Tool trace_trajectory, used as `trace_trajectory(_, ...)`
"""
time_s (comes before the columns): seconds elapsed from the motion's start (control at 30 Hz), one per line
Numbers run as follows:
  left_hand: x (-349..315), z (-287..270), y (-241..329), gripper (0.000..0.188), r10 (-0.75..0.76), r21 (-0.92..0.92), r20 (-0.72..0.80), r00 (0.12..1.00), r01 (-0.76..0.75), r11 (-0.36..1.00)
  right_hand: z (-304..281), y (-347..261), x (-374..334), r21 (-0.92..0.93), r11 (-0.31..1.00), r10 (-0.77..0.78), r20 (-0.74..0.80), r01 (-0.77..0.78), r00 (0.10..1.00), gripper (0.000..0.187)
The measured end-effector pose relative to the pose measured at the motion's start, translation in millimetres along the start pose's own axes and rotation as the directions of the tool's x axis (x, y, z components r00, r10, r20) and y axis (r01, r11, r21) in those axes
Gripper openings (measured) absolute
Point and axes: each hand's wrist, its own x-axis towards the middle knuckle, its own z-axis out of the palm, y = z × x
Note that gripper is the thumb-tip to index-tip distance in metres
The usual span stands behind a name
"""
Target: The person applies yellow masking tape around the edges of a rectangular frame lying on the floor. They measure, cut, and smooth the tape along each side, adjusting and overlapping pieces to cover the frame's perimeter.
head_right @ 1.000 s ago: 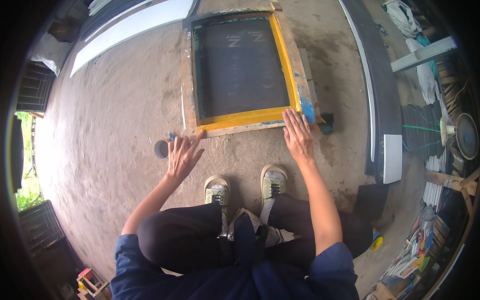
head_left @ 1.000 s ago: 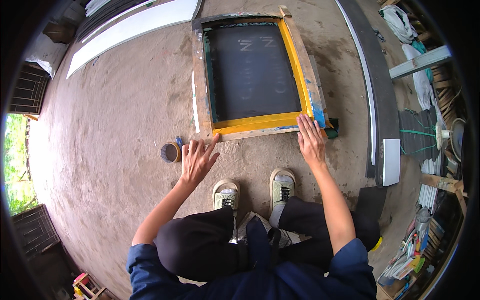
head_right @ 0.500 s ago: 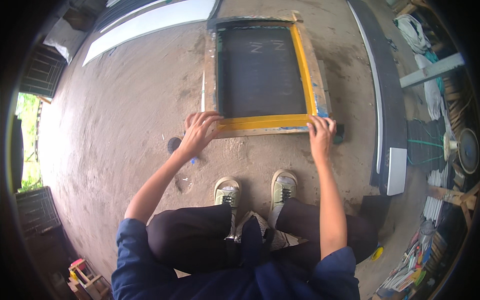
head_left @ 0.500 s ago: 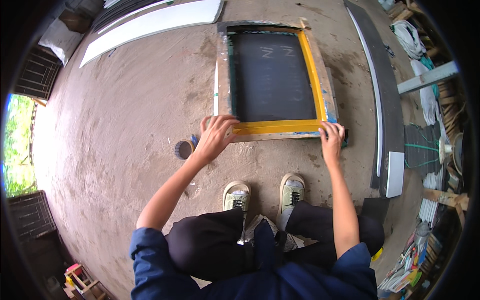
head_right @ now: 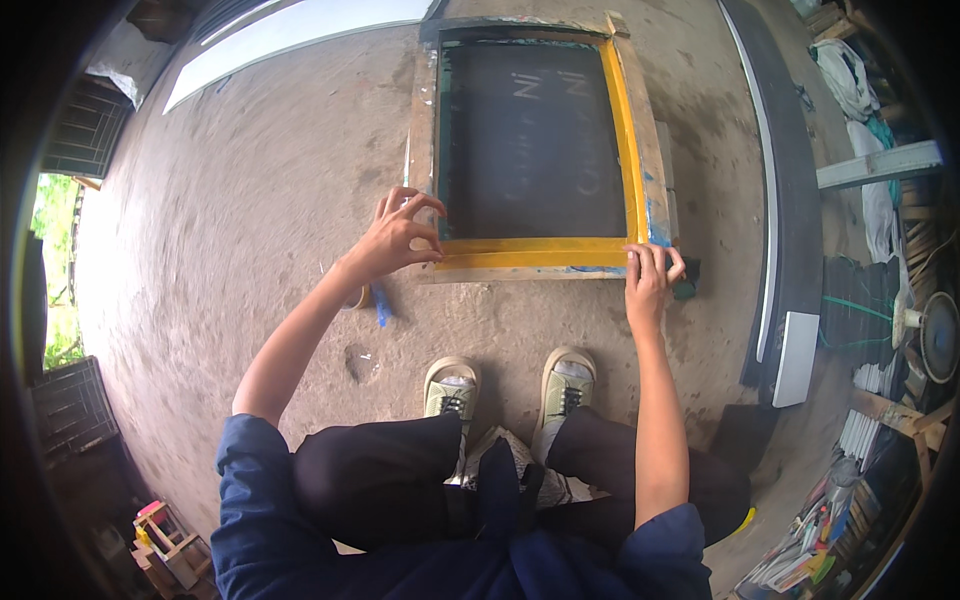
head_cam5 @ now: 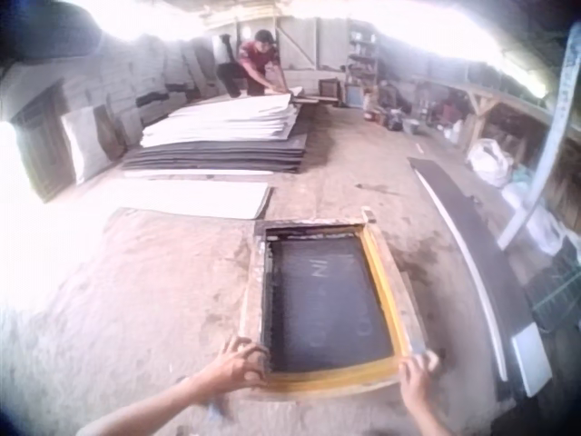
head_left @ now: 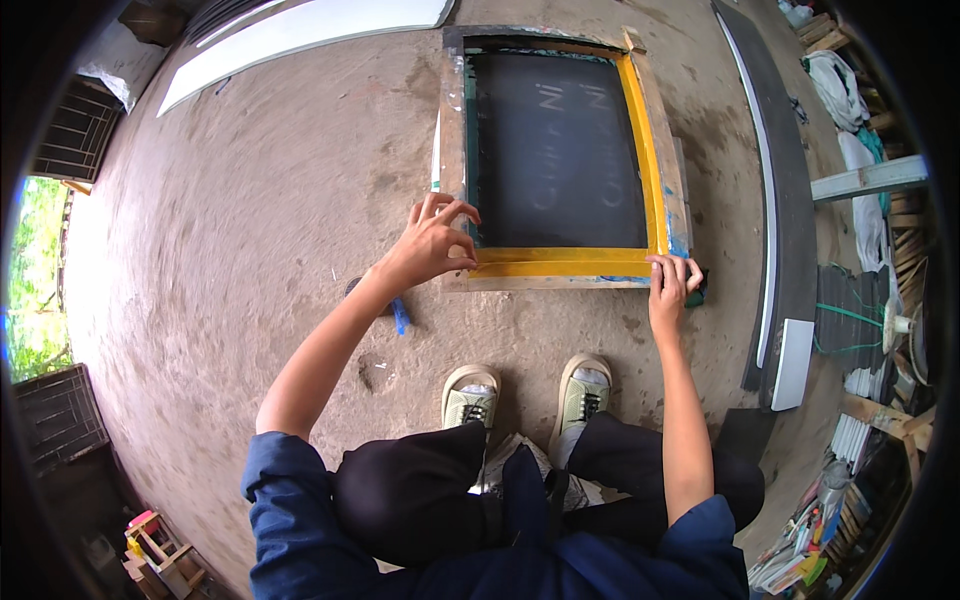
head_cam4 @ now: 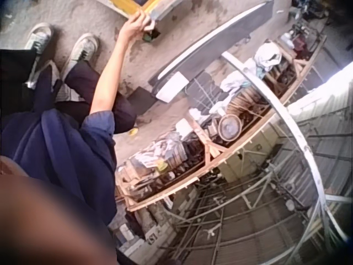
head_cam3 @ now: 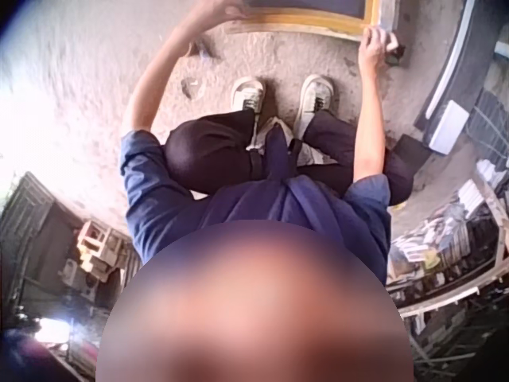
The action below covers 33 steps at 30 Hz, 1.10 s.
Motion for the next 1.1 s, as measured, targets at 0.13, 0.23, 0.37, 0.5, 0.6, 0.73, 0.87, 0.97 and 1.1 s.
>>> trace_trajectory(0.13,4.4,-3.2,3.7,0.024,-0.024,-0.005,-0.073,0.997,0.024,1.000,-5.8,3.5,-3.2,0.085,0.996,0.045,-0.093,-0.037,0.995,0.023)
trace_trajectory(0.23,11.8,6.6,16.1,0.030,0.082,0.052,-0.071,0.994,-0.079,0.996,-1.1,9.7,-4.0,0.317,0.925,0.300,-0.281,-0.207,0.912,0.041)
trace_trajectory(0.37,42.4,41.3,52.7,0.045,0.103,-0.360,0.290,0.951,0.009,0.933,14.2,17.5,-0.9,0.757,0.557,0.575,-0.054,-0.342,0.817,0.052)
trace_trajectory(0.5,91.5,68.2,87.3,0.044,0.224,-0.400,0.269,0.937,-0.103,0.911,17.7,21.4,-3.1,0.854,0.417,0.547,0.038,-0.311,0.836,0.060)
trace_trajectory(0.6,130.0,89.1,117.2,0.043,0.294,-0.415,0.204,0.934,-0.190,0.890,13.2,22.2,-4.7,0.870,0.353,0.546,0.108,-0.345,0.831,0.062)
trace_trajectory(0.73,167.1,107.8,159.2,0.033,0.316,-0.296,0.071,0.946,-0.283,0.912,10.5,23.5,-4.8,0.865,0.344,0.528,0.143,-0.364,0.837,0.057)
trace_trajectory(0.87,181.9,107.0,195.0,0.019,0.271,0.147,0.188,0.944,-0.300,0.943,14.4,24.3,-3.5,0.825,0.441,0.522,0.085,-0.354,0.849,0.053)
trace_trajectory(0.97,183.2,109.1,216.2,0.020,0.212,0.252,0.147,0.966,-0.244,0.937,16.2,24.5,-4.7,0.847,0.380,0.535,0.127,-0.372,0.835,0.048)
trace_trajectory(1.1,179.5,111.8,219.4,0.023,0.266,0.358,0.130,0.955,-0.295,0.886,14.5,23.4,-5.2,0.829,0.380,0.548,0.154,-0.409,0.822,0.044)
